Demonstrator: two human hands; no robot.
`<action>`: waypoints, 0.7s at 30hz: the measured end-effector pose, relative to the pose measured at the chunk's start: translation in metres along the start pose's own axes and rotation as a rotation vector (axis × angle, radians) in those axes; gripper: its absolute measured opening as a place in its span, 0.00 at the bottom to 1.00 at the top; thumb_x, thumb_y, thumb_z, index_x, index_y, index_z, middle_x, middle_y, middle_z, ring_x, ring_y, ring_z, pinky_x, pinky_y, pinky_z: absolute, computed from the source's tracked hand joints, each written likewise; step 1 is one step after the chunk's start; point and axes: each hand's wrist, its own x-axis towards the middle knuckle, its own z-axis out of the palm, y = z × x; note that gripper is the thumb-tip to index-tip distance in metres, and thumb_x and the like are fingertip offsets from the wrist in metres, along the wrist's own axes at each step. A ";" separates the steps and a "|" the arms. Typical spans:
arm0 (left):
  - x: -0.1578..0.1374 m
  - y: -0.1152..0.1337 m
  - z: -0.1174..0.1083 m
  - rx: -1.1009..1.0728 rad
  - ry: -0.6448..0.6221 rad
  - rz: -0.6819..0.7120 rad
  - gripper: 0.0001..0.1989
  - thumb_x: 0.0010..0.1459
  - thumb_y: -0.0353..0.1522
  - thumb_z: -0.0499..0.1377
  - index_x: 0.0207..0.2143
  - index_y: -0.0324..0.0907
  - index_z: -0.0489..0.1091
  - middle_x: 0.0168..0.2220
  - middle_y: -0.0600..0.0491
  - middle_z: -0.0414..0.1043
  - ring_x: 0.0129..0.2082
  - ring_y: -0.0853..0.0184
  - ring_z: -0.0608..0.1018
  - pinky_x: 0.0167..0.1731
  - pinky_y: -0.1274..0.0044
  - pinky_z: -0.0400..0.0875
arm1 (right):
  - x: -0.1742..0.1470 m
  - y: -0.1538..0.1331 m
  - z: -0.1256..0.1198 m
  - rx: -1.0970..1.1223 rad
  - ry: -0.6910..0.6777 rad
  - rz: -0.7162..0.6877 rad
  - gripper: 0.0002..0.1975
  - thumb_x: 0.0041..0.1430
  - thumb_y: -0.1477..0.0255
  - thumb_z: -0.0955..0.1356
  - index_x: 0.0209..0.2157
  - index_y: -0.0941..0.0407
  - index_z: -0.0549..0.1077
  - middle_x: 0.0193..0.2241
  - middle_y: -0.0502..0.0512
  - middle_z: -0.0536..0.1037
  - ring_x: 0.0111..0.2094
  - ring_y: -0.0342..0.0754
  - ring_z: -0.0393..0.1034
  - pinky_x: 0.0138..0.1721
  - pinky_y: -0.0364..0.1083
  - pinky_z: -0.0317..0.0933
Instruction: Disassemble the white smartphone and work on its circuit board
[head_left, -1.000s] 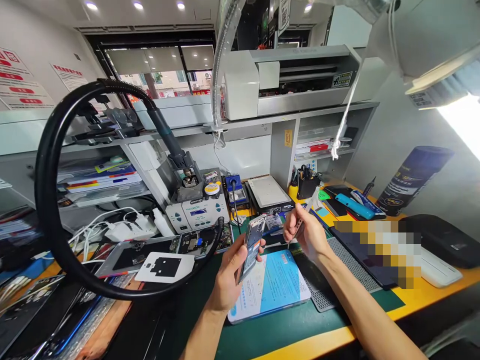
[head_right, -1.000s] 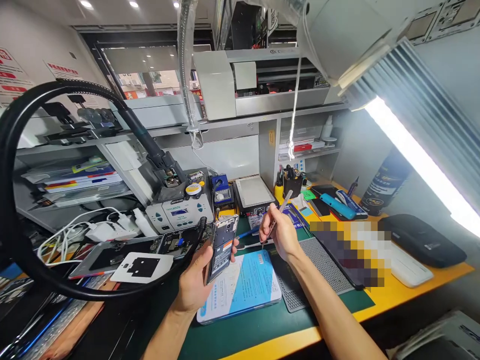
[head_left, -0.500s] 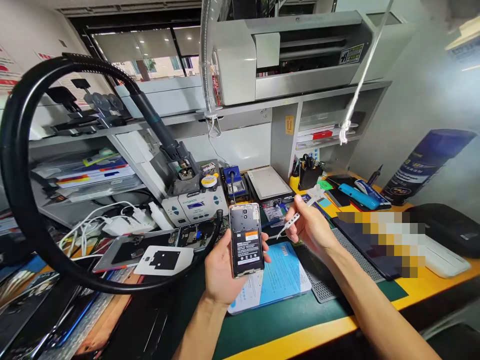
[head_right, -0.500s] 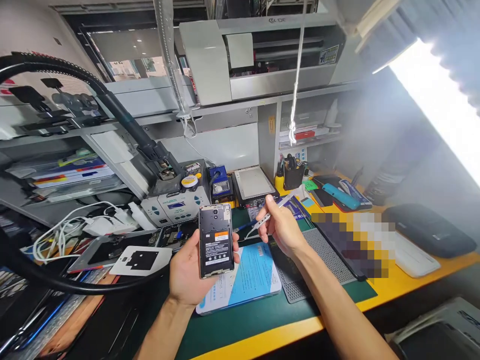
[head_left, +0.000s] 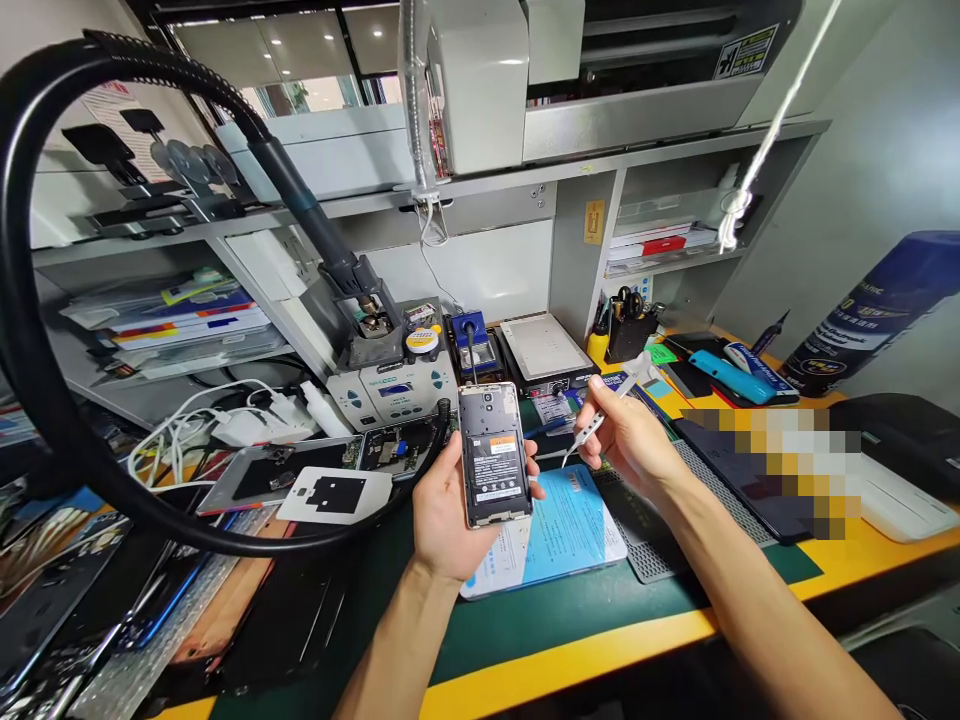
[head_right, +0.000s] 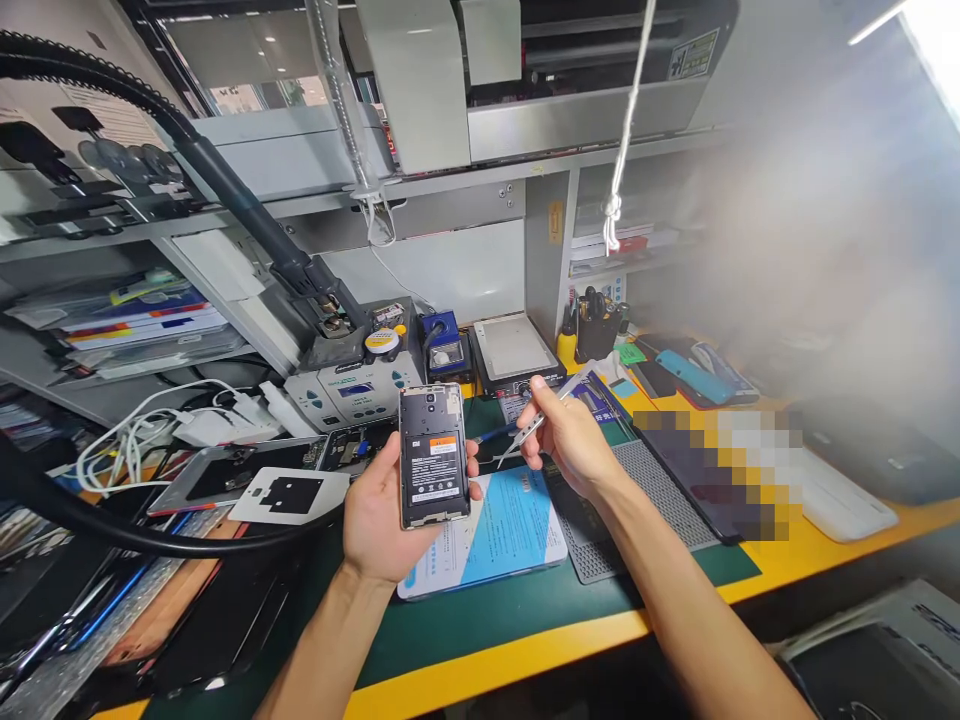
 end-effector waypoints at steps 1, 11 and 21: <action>0.000 0.000 -0.001 0.000 0.003 0.001 0.28 0.68 0.45 0.47 0.52 0.31 0.73 0.45 0.35 0.78 0.41 0.51 0.80 0.39 0.62 0.74 | 0.000 0.000 0.000 -0.002 -0.002 0.000 0.28 0.60 0.48 0.67 0.21 0.57 0.72 0.10 0.49 0.69 0.12 0.42 0.63 0.16 0.41 0.56; 0.001 0.001 -0.002 -0.002 0.009 0.017 0.29 0.68 0.45 0.47 0.53 0.30 0.72 0.45 0.34 0.77 0.40 0.52 0.80 0.38 0.63 0.74 | -0.001 -0.001 0.002 -0.046 -0.012 0.031 0.28 0.60 0.48 0.67 0.21 0.58 0.73 0.10 0.50 0.69 0.12 0.42 0.63 0.16 0.41 0.56; 0.001 0.000 -0.002 -0.010 0.008 0.007 0.29 0.69 0.46 0.47 0.52 0.30 0.73 0.44 0.35 0.78 0.40 0.51 0.80 0.39 0.63 0.74 | -0.002 0.000 0.001 -0.078 -0.027 0.038 0.27 0.60 0.49 0.68 0.21 0.58 0.73 0.10 0.50 0.69 0.12 0.42 0.64 0.16 0.41 0.56</action>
